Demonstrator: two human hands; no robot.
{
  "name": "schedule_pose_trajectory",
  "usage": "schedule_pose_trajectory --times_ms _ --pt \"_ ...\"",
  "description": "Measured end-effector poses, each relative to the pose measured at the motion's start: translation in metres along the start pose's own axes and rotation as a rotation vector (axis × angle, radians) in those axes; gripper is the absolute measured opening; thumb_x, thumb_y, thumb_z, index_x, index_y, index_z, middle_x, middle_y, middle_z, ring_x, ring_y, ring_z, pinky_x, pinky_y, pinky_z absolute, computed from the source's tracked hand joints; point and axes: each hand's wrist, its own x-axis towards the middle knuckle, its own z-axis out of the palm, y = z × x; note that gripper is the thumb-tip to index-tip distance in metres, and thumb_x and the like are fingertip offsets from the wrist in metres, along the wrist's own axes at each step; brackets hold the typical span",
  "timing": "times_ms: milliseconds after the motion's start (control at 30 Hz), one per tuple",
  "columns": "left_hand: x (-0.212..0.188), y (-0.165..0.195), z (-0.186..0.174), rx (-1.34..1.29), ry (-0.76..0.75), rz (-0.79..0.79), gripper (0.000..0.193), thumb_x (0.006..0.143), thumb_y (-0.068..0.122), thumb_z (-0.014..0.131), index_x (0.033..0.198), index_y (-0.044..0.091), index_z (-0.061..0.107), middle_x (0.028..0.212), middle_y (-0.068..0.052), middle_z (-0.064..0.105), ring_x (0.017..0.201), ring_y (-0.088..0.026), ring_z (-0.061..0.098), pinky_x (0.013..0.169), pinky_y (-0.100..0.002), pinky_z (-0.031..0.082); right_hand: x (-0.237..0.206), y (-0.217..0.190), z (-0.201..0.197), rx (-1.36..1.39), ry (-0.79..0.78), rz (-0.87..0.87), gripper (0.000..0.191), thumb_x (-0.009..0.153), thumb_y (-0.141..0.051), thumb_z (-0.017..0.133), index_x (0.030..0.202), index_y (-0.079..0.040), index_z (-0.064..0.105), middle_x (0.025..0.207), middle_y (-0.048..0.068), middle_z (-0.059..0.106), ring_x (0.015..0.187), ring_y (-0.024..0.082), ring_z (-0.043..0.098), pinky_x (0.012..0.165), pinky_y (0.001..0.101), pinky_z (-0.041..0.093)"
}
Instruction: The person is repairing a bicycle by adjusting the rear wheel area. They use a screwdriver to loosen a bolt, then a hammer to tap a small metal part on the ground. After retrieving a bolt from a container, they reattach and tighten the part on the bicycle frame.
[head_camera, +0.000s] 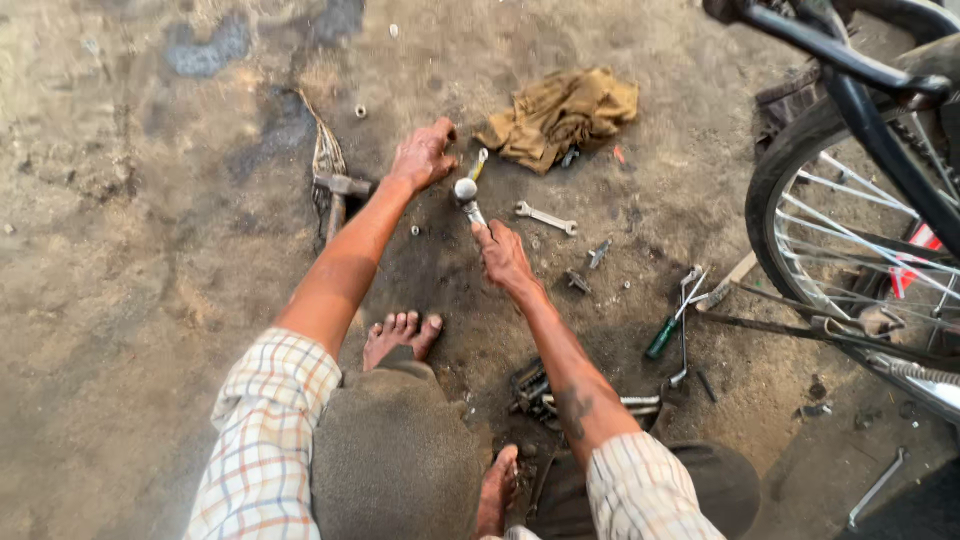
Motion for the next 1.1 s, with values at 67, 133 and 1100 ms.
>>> schedule_pose_trajectory --times_ms 67,133,1100 --pt "0.005 -0.003 0.003 -0.084 -0.037 -0.043 0.043 0.082 0.029 0.081 0.119 0.015 0.063 0.108 -0.015 0.073 0.104 -0.037 0.068 0.085 -0.051 0.053 -0.001 0.002 -0.001 0.238 0.029 -0.03 0.044 0.1 -0.051 0.054 0.094 -0.007 0.054 0.066 0.003 0.055 0.048 0.013 0.053 0.039 0.0316 0.044" --pt "0.01 -0.004 0.009 -0.099 -0.079 -0.092 0.038 0.086 0.035 0.079 0.115 0.014 0.066 0.109 -0.014 0.073 0.105 -0.035 0.069 0.089 -0.05 0.054 -0.004 0.014 0.0 0.402 0.078 -0.041 0.042 0.099 -0.05 0.056 0.095 -0.008 0.055 0.065 0.003 0.055 0.047 0.013 0.054 0.039 0.031 0.044" --pt "-0.035 -0.01 -0.021 -0.166 0.521 0.036 0.014 0.1 0.021 0.07 0.104 0.008 0.069 0.093 -0.015 0.073 0.083 -0.031 0.07 0.074 -0.043 0.055 0.002 -0.009 -0.011 0.09 0.127 -0.183 0.052 0.101 -0.058 0.042 0.095 -0.007 0.053 0.066 0.001 0.058 0.047 0.011 0.054 0.036 0.0328 0.046"
